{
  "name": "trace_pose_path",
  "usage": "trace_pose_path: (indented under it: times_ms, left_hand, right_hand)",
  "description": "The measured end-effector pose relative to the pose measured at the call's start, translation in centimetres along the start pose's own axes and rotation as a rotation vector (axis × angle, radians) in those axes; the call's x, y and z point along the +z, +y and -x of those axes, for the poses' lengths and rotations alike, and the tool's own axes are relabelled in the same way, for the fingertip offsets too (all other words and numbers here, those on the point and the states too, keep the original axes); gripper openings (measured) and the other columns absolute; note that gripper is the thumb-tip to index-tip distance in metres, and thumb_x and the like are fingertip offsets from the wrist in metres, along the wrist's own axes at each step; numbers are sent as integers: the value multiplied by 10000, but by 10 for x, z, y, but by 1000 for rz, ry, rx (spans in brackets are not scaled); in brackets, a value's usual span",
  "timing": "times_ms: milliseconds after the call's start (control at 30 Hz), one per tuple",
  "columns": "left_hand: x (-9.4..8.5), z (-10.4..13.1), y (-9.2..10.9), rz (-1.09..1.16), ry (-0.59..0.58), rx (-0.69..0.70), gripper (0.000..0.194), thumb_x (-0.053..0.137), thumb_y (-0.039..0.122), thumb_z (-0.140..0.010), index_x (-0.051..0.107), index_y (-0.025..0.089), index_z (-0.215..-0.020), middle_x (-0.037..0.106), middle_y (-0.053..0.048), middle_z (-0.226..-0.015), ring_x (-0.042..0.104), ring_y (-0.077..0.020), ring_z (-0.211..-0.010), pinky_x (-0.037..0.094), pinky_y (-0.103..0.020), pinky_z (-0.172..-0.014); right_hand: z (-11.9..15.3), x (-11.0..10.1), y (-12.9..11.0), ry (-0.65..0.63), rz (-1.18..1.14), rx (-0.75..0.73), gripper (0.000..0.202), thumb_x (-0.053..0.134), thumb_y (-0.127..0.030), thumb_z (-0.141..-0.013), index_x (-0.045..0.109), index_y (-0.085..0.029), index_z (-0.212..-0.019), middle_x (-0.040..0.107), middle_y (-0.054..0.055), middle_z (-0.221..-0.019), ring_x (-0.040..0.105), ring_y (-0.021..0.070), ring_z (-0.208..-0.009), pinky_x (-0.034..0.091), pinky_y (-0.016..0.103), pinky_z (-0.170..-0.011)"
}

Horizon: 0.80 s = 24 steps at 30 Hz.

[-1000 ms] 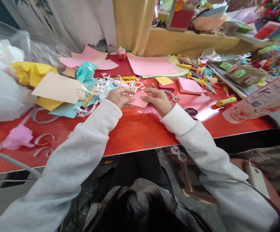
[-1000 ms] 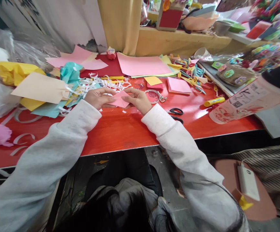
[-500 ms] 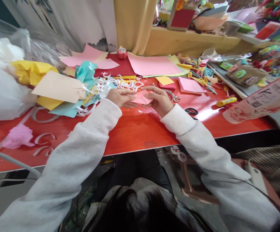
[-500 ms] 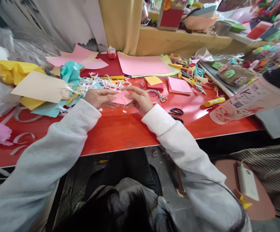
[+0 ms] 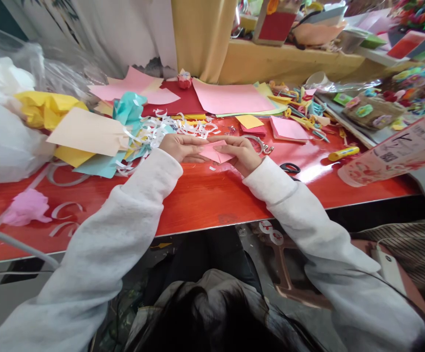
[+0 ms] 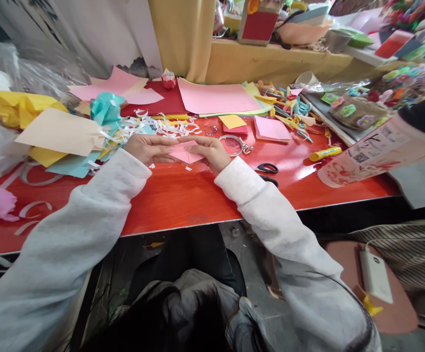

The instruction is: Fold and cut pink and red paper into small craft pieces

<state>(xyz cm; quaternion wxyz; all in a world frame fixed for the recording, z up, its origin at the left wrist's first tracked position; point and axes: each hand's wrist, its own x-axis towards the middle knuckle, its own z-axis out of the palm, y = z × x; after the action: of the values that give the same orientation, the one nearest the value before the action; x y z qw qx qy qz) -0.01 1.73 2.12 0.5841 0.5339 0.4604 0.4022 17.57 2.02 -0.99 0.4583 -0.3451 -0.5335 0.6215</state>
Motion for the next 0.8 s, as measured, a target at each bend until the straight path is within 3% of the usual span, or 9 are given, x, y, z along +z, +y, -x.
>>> trace_pose_path:
  times_ms: [167,300,500,667,800]
  left_hand:
    - [0,1,1,13,-13,5,109,635,56,-664,687,113,-742,670,-12,-694,669,-128,-617,566,-276,-705]
    - [-3,-1,2,-5,-43,-35,140,651,78,-667,689,120,-794,673,-26,-688,675,-145,-655,557,-280,-705]
    - [-7,-10,-6,4,-69,-108,175,629,273,-740,666,110,-791,665,-59,-621,654,-154,-553,536,-286,-609]
    - [-7,-11,-9,18,-79,-131,89,621,181,-729,649,116,-675,655,-38,-544,611,-113,-459,516,-224,-522]
    - [-7,-11,-9,25,-66,-130,46,657,161,-693,661,117,-680,655,-35,-542,616,-108,-473,522,-216,-530]
  right_hand:
    - [-1,-1,2,36,-12,-9,212,648,-177,-629,684,-162,-837,663,0,-744,588,103,-662,519,245,-599]
    - [-2,-4,5,62,44,-55,132,618,-176,-644,687,-183,-757,650,-19,-704,570,92,-622,501,244,-599]
    - [-1,-4,2,89,161,-176,126,578,-147,-671,688,-204,-696,649,-24,-722,570,97,-693,472,243,-659]
    - [-3,-7,4,8,243,-227,120,582,-157,-680,691,-201,-701,660,-16,-770,580,107,-775,455,273,-793]
    - [-4,-6,6,-30,241,-195,106,584,-181,-693,687,-195,-719,649,-9,-790,572,102,-762,489,259,-727]
